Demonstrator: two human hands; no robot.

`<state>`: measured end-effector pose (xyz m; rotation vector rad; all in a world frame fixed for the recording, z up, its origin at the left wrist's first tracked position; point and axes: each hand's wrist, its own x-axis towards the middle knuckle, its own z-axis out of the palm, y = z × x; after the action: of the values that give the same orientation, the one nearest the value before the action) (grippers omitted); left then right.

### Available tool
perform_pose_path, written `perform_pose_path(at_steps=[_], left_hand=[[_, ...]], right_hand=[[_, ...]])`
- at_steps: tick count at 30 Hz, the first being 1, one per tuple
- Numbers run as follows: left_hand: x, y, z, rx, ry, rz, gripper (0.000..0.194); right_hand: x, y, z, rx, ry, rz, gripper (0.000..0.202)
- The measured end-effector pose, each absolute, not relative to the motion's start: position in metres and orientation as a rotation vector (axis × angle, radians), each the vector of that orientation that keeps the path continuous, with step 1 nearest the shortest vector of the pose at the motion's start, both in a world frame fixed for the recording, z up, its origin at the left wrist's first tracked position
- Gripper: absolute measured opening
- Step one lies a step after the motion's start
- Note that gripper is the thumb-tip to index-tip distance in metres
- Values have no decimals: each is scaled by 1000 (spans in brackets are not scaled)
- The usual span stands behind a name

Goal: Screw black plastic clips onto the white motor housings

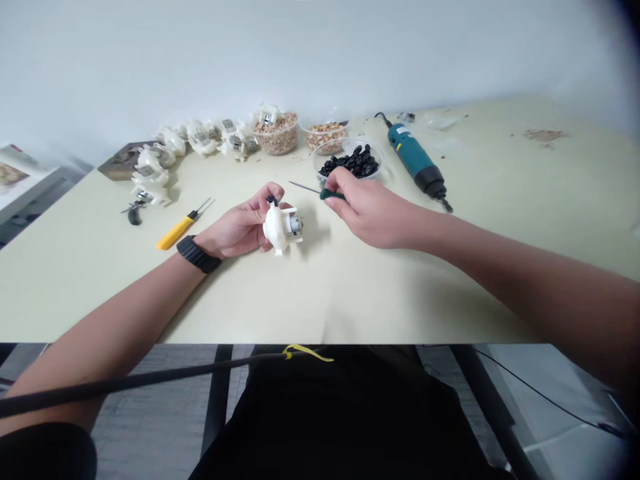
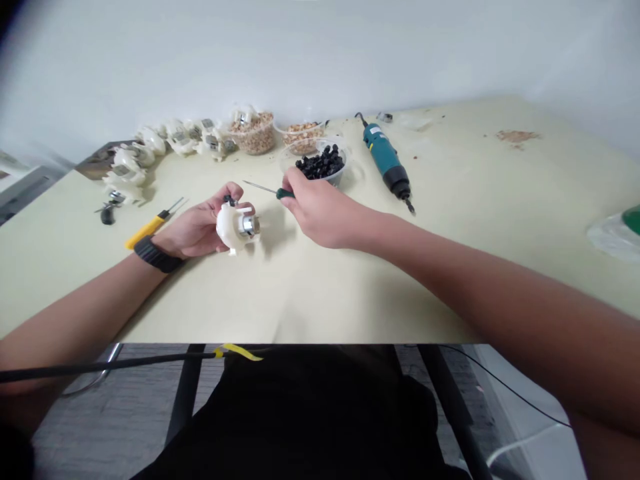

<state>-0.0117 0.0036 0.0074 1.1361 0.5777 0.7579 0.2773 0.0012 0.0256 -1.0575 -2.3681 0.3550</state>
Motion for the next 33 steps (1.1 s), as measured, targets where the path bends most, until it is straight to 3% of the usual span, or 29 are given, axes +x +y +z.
perform_pose_path(at_steps=[13, 33], left_hand=[[-4, -6, 6, 1132, 618, 724, 60], [-2, -8, 8, 1082, 584, 710, 60]], right_hand=[[279, -14, 8, -770, -2284, 150, 25], [281, -15, 4, -758, -2267, 215, 23]])
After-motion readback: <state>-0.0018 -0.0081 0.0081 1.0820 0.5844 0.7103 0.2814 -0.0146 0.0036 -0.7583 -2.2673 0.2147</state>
